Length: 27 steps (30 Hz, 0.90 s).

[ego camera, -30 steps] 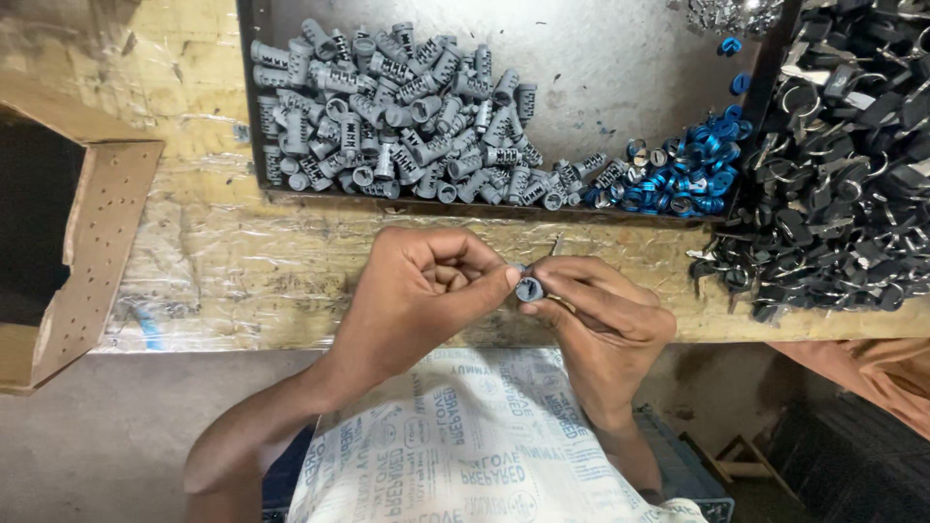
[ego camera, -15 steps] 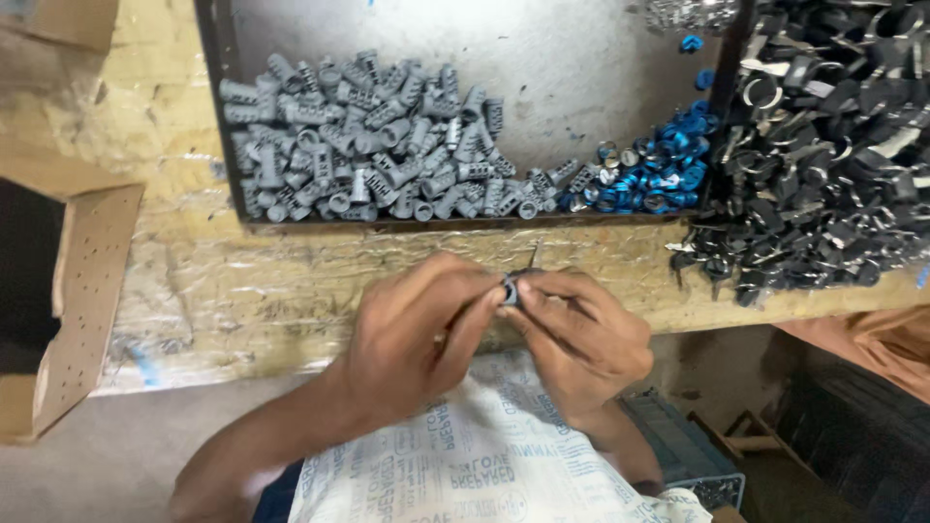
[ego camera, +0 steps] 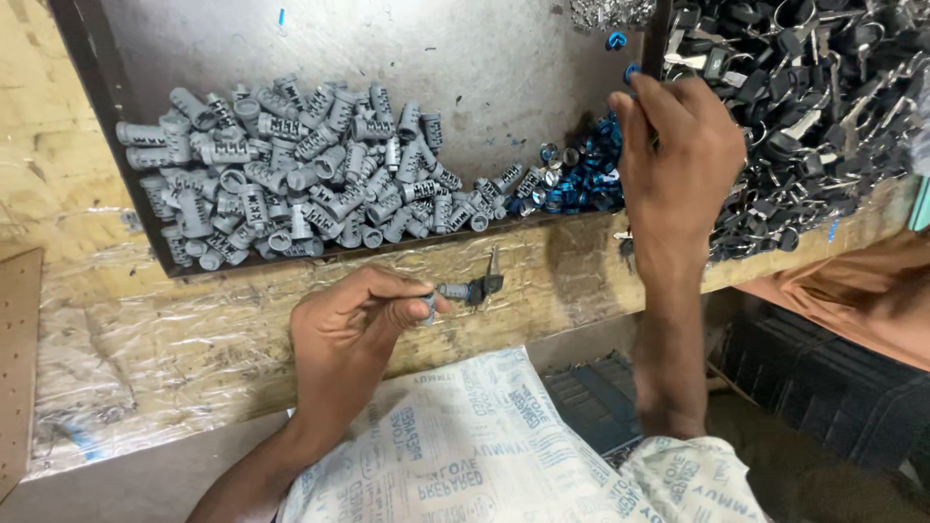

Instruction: The person sits at a workbench assembling padlock cylinder locks. They pick small blue and gray pin components from trays, press them into open lock cylinder bodies one at a time, and occasionally pick up a keyed cylinder to check it before setting it aside and starting the next one.

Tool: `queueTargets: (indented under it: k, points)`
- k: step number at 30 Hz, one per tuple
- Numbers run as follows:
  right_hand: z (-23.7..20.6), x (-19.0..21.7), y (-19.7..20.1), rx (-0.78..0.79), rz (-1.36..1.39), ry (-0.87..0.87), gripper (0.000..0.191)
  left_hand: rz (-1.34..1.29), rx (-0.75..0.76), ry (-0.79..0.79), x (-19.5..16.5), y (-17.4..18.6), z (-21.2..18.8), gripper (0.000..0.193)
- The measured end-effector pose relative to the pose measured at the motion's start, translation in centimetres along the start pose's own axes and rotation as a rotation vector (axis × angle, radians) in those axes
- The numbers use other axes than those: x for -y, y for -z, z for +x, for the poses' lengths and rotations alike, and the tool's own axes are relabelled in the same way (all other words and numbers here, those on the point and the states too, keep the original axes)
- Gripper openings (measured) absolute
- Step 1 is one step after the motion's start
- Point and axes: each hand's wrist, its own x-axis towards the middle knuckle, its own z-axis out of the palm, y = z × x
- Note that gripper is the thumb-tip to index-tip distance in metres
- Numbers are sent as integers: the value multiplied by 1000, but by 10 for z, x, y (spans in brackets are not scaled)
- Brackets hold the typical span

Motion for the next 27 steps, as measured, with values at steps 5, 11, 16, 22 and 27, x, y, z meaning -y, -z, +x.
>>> queueTargets:
  k: [5,11,16,22,27]
  points:
    - [17,-41,-42,169,-459,84,10,24,-86,-129,-7,2,-3,10]
    - [12,-41,-39,193,-383,83,18,-63,-124,-85,-7,5,-4,9]
    - [4,-21,-45,136,-235,5,25,-70,-108,-53,-6,6,-5,10]
    - [7,-12,-20,122,-70,52,12,-66,-98,-46,-13,6,-7,9]
    - [6,-23,-27,116,35,330,22,-30,-72,-63,-9,-1,-6,10]
